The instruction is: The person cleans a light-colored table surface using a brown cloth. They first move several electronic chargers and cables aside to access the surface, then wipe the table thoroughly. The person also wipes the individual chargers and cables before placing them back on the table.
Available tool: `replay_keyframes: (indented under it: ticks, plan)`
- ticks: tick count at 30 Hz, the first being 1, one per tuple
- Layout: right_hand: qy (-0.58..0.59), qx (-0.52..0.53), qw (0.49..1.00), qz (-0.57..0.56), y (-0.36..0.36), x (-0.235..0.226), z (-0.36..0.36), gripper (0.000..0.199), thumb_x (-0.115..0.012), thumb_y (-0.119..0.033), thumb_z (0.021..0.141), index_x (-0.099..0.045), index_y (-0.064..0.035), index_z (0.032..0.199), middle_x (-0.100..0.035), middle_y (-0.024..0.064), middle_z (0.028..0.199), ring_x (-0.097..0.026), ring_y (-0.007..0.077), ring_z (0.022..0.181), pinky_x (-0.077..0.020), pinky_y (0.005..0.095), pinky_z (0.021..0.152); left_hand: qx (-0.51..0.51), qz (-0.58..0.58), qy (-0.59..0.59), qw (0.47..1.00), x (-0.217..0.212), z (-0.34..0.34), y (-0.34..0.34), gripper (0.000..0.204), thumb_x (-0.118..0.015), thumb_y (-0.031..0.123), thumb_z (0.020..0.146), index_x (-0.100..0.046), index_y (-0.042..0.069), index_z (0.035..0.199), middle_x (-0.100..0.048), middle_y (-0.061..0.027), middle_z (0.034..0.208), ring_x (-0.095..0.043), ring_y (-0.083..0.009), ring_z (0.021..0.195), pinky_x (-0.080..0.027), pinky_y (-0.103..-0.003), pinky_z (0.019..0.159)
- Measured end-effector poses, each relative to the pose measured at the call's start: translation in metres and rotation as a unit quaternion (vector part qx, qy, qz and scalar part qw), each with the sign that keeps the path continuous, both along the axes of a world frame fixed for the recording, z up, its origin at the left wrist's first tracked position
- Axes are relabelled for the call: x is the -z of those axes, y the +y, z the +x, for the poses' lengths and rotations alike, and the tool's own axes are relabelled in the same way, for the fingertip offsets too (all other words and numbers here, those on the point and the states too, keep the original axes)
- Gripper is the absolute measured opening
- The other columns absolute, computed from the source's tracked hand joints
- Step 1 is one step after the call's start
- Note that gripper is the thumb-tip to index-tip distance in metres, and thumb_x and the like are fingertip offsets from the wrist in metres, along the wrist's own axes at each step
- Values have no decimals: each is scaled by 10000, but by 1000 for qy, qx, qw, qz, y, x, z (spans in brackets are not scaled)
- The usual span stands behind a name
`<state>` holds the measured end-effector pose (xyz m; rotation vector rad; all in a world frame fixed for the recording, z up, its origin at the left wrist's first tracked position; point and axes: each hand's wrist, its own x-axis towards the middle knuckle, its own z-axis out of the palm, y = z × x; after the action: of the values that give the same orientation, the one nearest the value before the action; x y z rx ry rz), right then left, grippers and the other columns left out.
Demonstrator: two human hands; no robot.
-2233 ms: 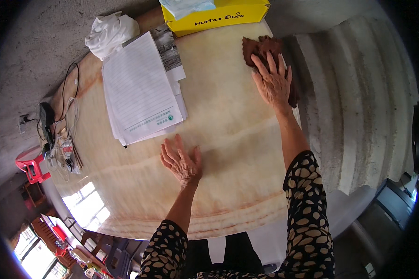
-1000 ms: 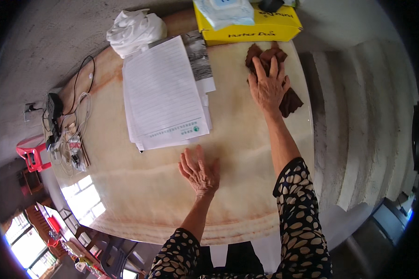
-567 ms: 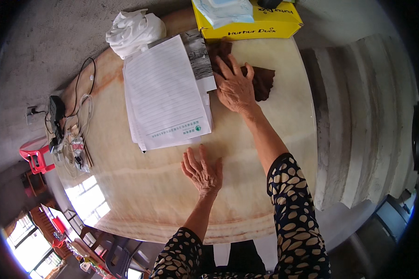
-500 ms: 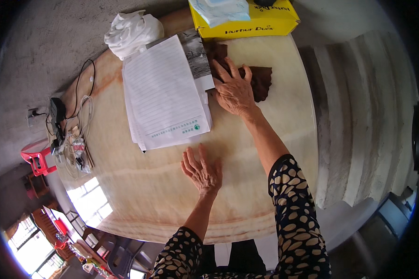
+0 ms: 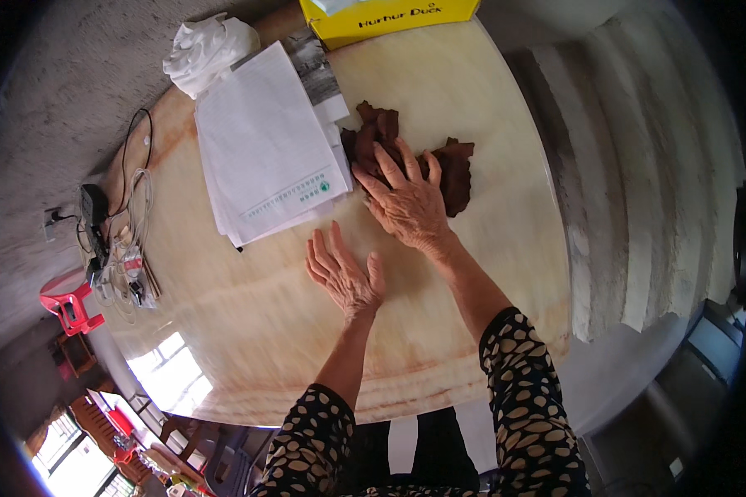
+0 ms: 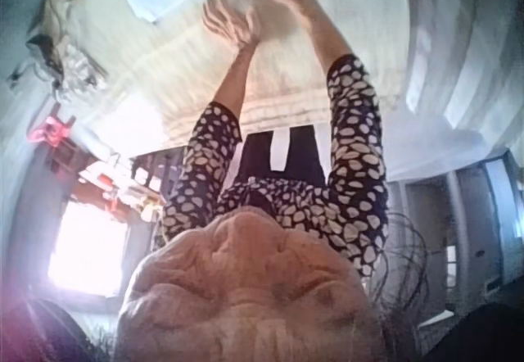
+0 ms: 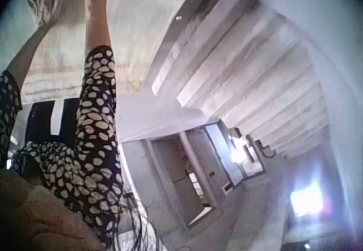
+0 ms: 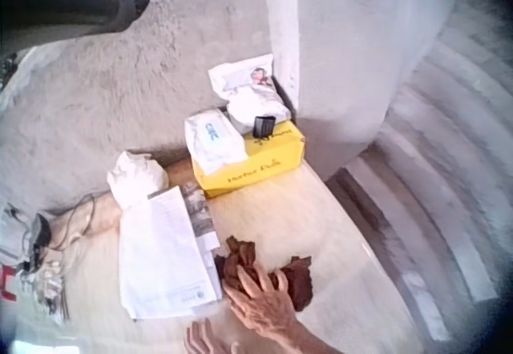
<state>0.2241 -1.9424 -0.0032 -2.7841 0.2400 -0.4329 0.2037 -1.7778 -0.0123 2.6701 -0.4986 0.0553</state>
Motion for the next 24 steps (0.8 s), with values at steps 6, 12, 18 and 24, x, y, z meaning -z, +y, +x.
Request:
replay_keyframes:
  ticks: [6,12,18,24]
  plan:
    - [-21,47,999,-13,48,1,-52,474,-700,-336,757,-582,-251,1208,-407,59,1395,-349,322,1308,-271,553,1013,0,-103,20,994,2,2,8,737,-432,561,899,-312,62,1427,-289,-202,1437,-234,-385,1327,-141,-522,1088]
    - [9,103,994,-24,93,-3,-77,488,-687,-299,762,-565,-266,1233,-370,74,1413,-342,352,1295,-264,590,999,67,-308,145,938,-17,-3,72,633,-511,398,922,-319,54,1418,-251,-218,1445,-258,-368,1309,-231,-469,1071]
    - [45,226,973,-5,172,2,-44,560,-622,-346,833,-452,-240,1356,-321,125,1456,-261,437,1327,-188,688,997,-171,-181,96,964,-14,-70,231,627,-509,413,924,-337,51,1405,-255,-221,1433,-262,-371,1304,-238,-469,1062]
    - [2,121,993,6,271,-1,-20,535,-651,-333,790,-520,-236,1300,-403,105,1403,-320,405,1304,-222,680,992,-294,-94,82,948,0,-97,381,688,-467,479,934,-299,26,1423,-259,-199,1440,-240,-351,1333,-206,-476,1085]
